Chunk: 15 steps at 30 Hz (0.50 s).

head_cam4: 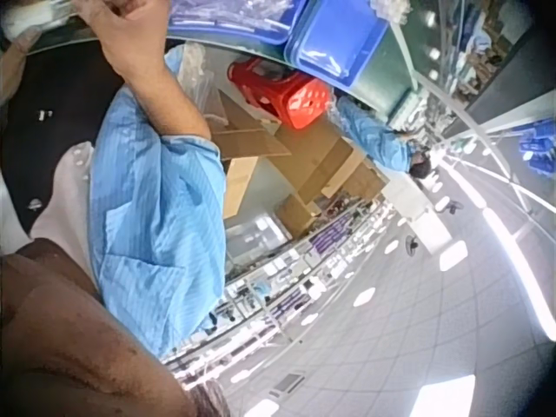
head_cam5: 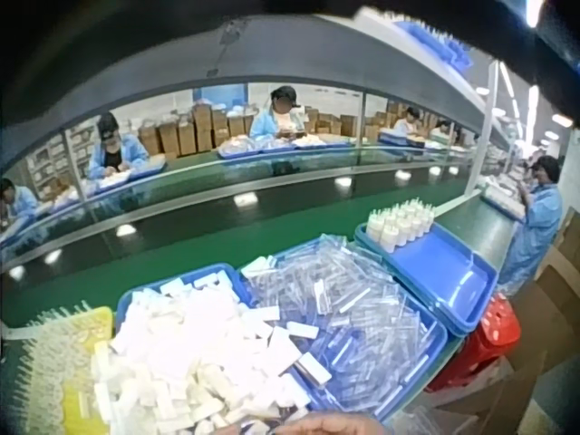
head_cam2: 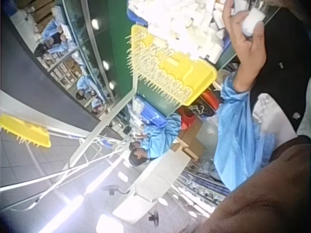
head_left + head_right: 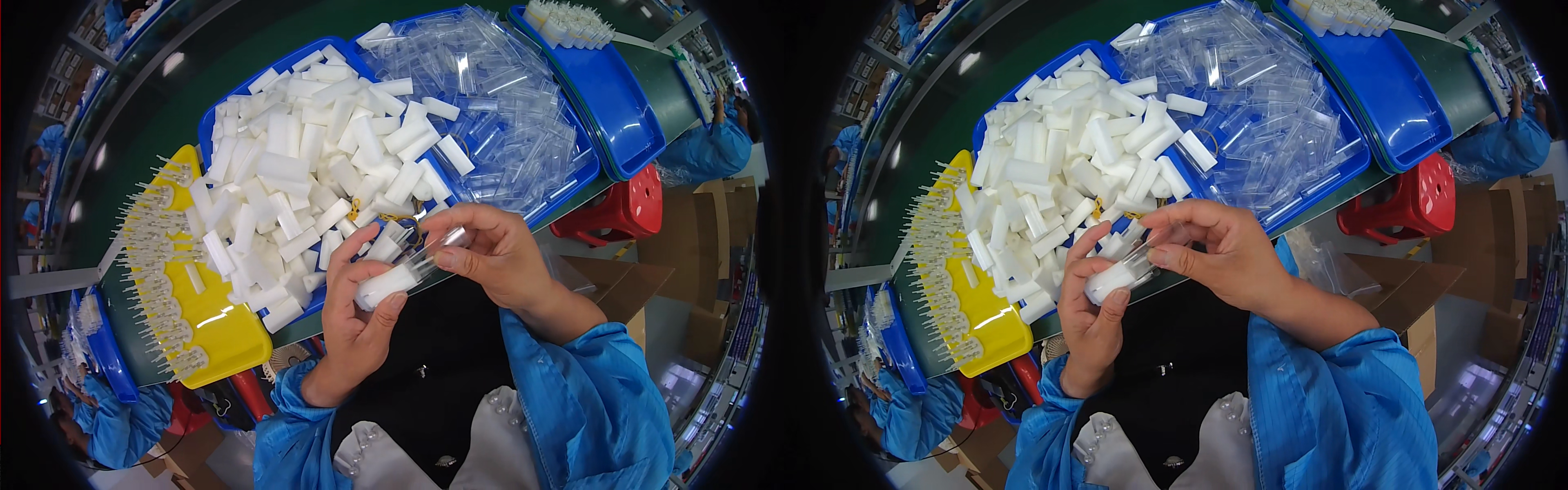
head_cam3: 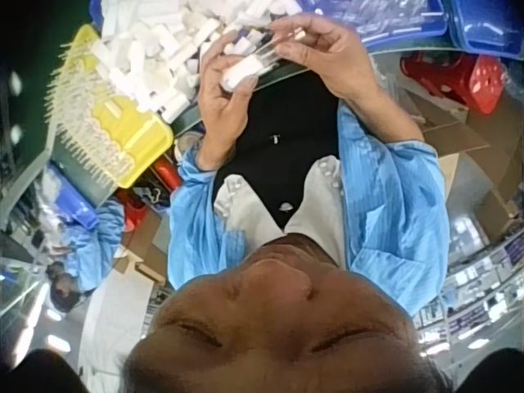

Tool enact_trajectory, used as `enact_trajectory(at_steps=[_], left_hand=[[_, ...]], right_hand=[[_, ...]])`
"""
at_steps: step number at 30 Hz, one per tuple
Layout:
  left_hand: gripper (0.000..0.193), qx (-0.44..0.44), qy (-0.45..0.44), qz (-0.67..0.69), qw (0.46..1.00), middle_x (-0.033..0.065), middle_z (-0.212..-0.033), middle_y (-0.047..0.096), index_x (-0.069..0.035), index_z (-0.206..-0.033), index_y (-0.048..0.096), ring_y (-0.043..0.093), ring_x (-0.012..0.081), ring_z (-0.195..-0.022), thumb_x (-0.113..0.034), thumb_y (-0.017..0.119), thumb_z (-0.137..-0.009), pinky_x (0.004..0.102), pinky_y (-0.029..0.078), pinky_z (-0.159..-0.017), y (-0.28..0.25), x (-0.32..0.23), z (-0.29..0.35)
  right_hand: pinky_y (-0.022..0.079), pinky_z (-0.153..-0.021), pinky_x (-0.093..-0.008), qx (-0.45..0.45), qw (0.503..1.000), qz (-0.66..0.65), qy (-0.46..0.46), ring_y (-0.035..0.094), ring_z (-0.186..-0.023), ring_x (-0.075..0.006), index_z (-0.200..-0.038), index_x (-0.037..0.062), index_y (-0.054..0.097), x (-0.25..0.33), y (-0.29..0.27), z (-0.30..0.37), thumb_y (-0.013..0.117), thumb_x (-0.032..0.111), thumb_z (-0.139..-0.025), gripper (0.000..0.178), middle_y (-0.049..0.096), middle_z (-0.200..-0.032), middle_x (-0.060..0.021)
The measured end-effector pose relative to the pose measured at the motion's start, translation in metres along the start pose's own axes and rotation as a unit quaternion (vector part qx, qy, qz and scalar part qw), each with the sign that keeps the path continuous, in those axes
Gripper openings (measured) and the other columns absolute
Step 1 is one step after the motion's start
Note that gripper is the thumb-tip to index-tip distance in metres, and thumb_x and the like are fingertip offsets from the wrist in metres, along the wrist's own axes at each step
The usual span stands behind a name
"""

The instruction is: The person assembles components by fitting white foam blocks onto pronged plastic bases, sliding clear plastic sleeves over each foam block, and securing the clustered units together with a rubber band.

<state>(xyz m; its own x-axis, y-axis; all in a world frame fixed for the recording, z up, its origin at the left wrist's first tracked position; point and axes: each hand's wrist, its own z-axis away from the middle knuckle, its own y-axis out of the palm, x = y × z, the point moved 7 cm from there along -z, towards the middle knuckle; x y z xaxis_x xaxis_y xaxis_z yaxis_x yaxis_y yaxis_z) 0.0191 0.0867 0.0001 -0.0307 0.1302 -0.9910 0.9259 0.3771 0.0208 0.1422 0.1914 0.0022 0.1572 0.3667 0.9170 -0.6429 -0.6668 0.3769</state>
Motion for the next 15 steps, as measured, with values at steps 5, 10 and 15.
enact_trajectory(at_steps=[5,10,15], left_hand=[[0.022,0.0,0.025,-0.021,0.999,0.0199,-0.13,0.042,-0.003,-0.102,0.058,0.046,0.0256,-0.115,-0.012,0.065,-0.083,0.0334,0.037,-0.094,0.001,-0.001,-0.001],[0.02,-0.017,0.022,-0.001,1.0,0.0199,-0.129,0.043,-0.003,-0.1,0.058,0.049,0.0247,-0.112,-0.011,0.064,-0.083,0.0325,0.039,-0.092,0.001,0.001,0.0],[0.017,-0.022,0.03,0.016,0.999,0.0199,-0.129,0.042,-0.004,-0.1,0.056,0.05,0.0236,-0.111,-0.01,0.062,-0.085,0.0327,0.039,-0.092,0.003,0.0,0.0]], right_hand=[[0.05,-0.079,-0.0253,-0.023,0.996,0.076,-0.038,0.06,-0.089,-0.0136,-0.108,-0.0037,0.056,0.006,0.0,0.003,0.067,-0.001,-0.08,0.03,0.062,-0.094,-0.0103],[0.052,-0.08,-0.0289,-0.007,1.0,-0.005,-0.025,0.063,-0.089,-0.0177,-0.099,-0.0026,0.056,0.0,0.001,0.003,0.068,-0.004,-0.077,0.026,0.062,-0.096,-0.013],[0.051,-0.079,-0.025,-0.008,0.999,-0.004,-0.048,0.062,-0.091,-0.0151,-0.101,-0.0037,0.057,-0.003,0.0,0.002,0.07,0.002,-0.079,0.027,0.061,-0.096,-0.0105]])
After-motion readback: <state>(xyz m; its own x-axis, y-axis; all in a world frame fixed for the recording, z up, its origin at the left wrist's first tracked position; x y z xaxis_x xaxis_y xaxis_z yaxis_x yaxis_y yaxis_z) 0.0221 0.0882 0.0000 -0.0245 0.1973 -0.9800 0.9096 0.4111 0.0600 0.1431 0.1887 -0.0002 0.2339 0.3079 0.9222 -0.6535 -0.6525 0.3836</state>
